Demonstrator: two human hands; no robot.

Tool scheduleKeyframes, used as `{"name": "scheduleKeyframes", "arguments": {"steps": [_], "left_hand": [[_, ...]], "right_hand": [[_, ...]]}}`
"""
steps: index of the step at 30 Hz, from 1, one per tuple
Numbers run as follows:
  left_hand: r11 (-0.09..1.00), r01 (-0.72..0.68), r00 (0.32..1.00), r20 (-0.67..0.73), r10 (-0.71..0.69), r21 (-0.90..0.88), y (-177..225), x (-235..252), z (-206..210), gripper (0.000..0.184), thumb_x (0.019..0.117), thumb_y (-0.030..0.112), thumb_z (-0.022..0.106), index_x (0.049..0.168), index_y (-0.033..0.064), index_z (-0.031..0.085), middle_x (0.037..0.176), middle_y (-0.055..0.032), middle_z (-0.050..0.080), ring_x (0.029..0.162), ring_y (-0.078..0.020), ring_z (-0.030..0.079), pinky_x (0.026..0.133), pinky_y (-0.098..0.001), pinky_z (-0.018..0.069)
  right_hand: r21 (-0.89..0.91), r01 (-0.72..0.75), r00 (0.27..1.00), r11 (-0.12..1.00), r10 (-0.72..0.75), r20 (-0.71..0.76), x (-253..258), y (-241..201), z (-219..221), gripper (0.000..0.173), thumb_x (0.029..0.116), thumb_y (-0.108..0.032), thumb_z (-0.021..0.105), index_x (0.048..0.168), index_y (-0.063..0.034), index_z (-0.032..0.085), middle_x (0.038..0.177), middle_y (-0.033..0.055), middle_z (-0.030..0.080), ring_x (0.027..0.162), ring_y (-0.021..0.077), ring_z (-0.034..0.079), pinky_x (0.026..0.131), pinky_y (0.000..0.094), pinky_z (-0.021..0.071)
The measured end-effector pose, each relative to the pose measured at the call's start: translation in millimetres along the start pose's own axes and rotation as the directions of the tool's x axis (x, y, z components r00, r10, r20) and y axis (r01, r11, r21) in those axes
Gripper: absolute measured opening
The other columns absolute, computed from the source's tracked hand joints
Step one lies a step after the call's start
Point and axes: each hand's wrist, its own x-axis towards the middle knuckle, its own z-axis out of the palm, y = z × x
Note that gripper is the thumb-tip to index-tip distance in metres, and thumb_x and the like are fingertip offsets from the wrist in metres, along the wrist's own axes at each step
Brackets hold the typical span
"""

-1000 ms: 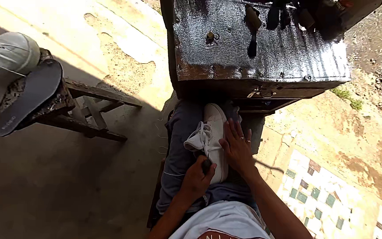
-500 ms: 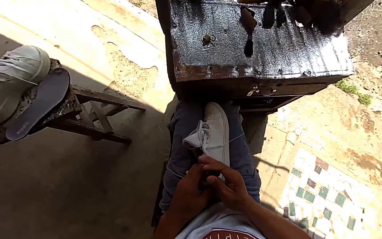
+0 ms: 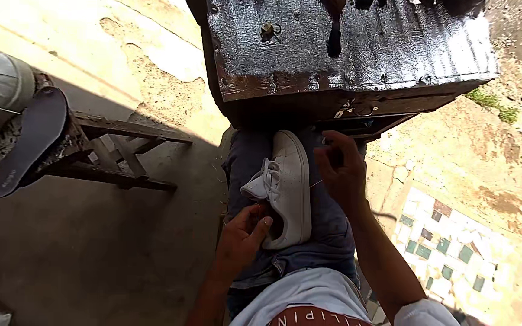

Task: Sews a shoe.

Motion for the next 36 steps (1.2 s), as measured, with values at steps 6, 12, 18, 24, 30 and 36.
{"name": "scheduleKeyframes", "arguments": {"steps": [6, 12, 18, 24, 30, 36], "left_hand": [[0.896, 0.289, 0.956, 0.153, -0.251, -0.337, 3, 36, 37, 0.045, 0.0842, 0.014, 0.080, 0.122, -0.0026, 0.061, 0.106, -0.0058, 0.075, 0.101, -0.0112, 0.072, 0.093, -0.0296, 0.0597], [0.874, 0.369, 0.912, 0.305, -0.275, -0.315, -4, 54, 16, 0.049, 0.0801, 0.016, 0.085, 0.122, 0.0013, 0.064, 0.105, -0.0069, 0.075, 0.098, -0.0162, 0.073, 0.089, -0.0341, 0.0621], [0.859, 0.427, 0.878, 0.358, -0.318, -0.282, -2, 56, 13, 0.042, 0.0826, 0.017, 0.083, 0.118, 0.0033, 0.066, 0.099, -0.0068, 0.076, 0.088, -0.0167, 0.075, 0.079, -0.0332, 0.0646], [0.853, 0.431, 0.875, 0.368, -0.315, -0.294, 1, 56, 13, 0.035, 0.0857, 0.013, 0.080, 0.116, 0.0026, 0.067, 0.098, -0.0072, 0.076, 0.086, -0.0175, 0.075, 0.077, -0.0329, 0.0650], [0.850, 0.431, 0.869, 0.391, -0.302, -0.302, 0, 58, 12, 0.038, 0.0852, 0.013, 0.081, 0.118, 0.0028, 0.066, 0.100, -0.0074, 0.076, 0.089, -0.0177, 0.075, 0.079, -0.0335, 0.0651], [0.861, 0.395, 0.872, 0.426, -0.242, -0.321, -4, 58, 11, 0.038, 0.0847, 0.016, 0.082, 0.117, 0.0029, 0.068, 0.102, -0.0060, 0.076, 0.094, -0.0151, 0.074, 0.085, -0.0318, 0.0632]], "right_hand": [[0.058, -0.240, 0.950, 0.969, 0.222, 0.219, -24, 13, -29, 0.049, 0.1058, -0.023, 0.052, 0.153, -0.0153, 0.040, 0.098, 0.0050, 0.058, 0.067, 0.0129, 0.058, 0.056, 0.0317, 0.0551], [0.058, -0.382, 0.846, 0.922, 0.324, 0.423, -108, 27, -15, 0.031, 0.1076, -0.028, 0.054, 0.127, -0.0147, 0.074, 0.095, 0.0005, 0.069, 0.080, 0.0034, 0.062, 0.073, 0.0218, 0.0537], [-0.016, -0.404, 0.834, 0.915, 0.376, 0.403, -109, 27, -3, 0.032, 0.1068, -0.028, 0.052, 0.130, -0.0211, 0.073, 0.094, 0.0000, 0.069, 0.080, 0.0053, 0.062, 0.074, 0.0254, 0.0535], [-0.040, -0.391, 0.836, 0.920, 0.373, 0.403, -107, 27, -2, 0.032, 0.1061, -0.026, 0.053, 0.129, -0.0208, 0.074, 0.095, 0.0008, 0.069, 0.080, 0.0048, 0.062, 0.073, 0.0236, 0.0531], [-0.113, -0.359, 0.834, 0.926, 0.373, 0.406, -105, 21, -3, 0.032, 0.1066, -0.027, 0.052, 0.129, -0.0210, 0.074, 0.096, 0.0010, 0.069, 0.080, 0.0061, 0.063, 0.072, 0.0248, 0.0535], [-0.468, 0.045, 0.894, 0.883, 0.174, 0.414, -90, 17, -8, 0.030, 0.1044, -0.024, 0.055, 0.127, -0.0273, 0.074, 0.095, 0.0067, 0.071, 0.071, 0.0225, 0.068, 0.054, 0.0399, 0.0528]]}}
